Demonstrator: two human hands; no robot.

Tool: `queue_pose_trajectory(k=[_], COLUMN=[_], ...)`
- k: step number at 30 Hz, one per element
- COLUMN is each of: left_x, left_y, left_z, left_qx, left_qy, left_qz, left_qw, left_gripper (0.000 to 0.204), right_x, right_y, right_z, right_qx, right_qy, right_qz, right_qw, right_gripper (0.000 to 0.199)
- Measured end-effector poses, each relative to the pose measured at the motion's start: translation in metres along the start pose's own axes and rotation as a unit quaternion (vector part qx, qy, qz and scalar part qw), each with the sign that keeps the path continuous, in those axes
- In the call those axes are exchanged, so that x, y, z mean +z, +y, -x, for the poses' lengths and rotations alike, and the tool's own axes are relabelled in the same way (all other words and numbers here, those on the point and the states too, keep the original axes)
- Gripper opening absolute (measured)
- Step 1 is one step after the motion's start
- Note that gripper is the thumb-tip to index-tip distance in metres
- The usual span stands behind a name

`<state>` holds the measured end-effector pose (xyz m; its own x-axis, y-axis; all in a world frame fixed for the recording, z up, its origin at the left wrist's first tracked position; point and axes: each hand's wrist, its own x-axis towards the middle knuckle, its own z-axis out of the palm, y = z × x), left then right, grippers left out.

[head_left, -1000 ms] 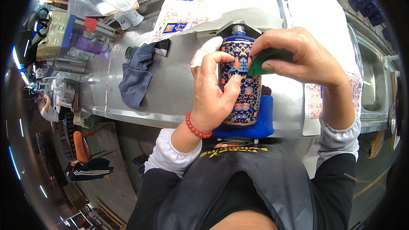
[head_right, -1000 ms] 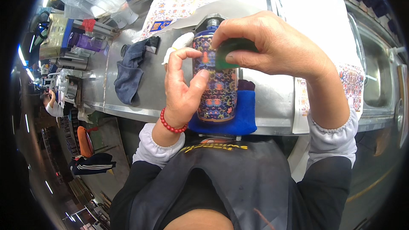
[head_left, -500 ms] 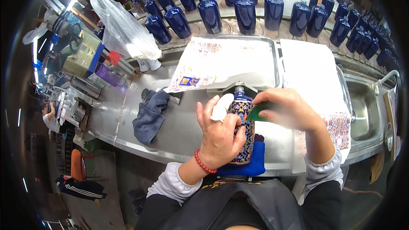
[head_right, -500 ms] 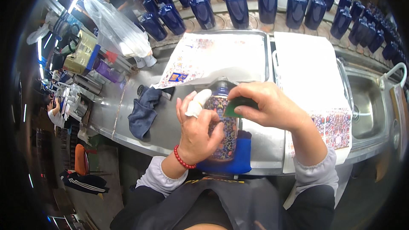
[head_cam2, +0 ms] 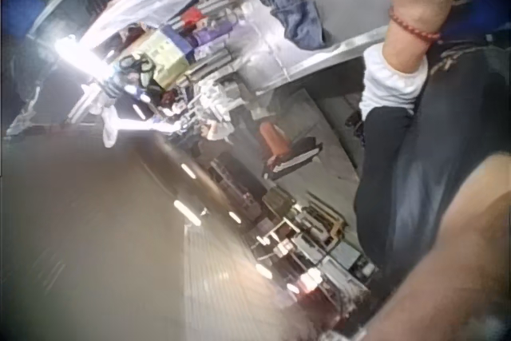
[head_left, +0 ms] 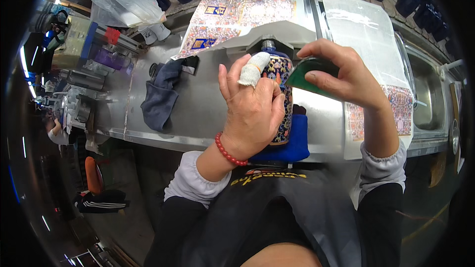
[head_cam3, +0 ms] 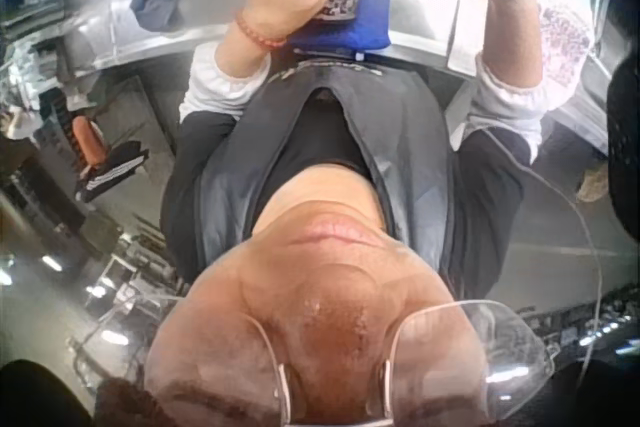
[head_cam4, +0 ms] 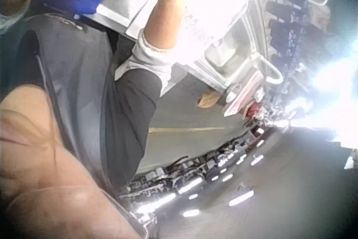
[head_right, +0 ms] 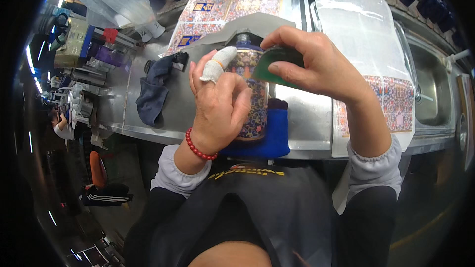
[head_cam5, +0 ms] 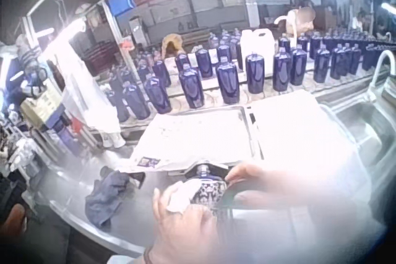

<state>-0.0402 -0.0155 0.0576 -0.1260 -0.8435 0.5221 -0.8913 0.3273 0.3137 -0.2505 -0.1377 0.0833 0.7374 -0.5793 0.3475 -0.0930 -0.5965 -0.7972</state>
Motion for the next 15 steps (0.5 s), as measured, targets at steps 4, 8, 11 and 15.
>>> queue_pose_trajectory(k=[4, 8, 11, 15], left_x=[-0.007, -0.01, -0.007, -0.002], left_y=[-0.006, -0.015, -0.02, -0.022], left_z=[0.009, 0.014, 0.015, 0.014], left_qx=[0.0, -0.016, -0.028, -0.033], left_qy=[-0.027, 0.047, 0.059, 0.062], left_qz=[0.082, 0.101, 0.106, 0.115], left_qw=[0.996, 0.994, 0.992, 0.991], left_gripper=[0.012, 0.01, 0.01, 0.011], right_x=[0.007, 0.011, 0.013, 0.011], right_y=[0.007, 0.009, 0.008, 0.004], right_z=[-0.003, -0.012, -0.018, -0.022], right_qx=[-0.02, -0.043, -0.065, -0.042], right_qy=[-0.01, -0.024, -0.028, -0.039], right_qz=[0.017, 0.013, 0.038, 0.024], right_qw=[1.0, 0.999, 0.997, 0.998], right_gripper=[0.03, 0.028, 0.027, 0.029])
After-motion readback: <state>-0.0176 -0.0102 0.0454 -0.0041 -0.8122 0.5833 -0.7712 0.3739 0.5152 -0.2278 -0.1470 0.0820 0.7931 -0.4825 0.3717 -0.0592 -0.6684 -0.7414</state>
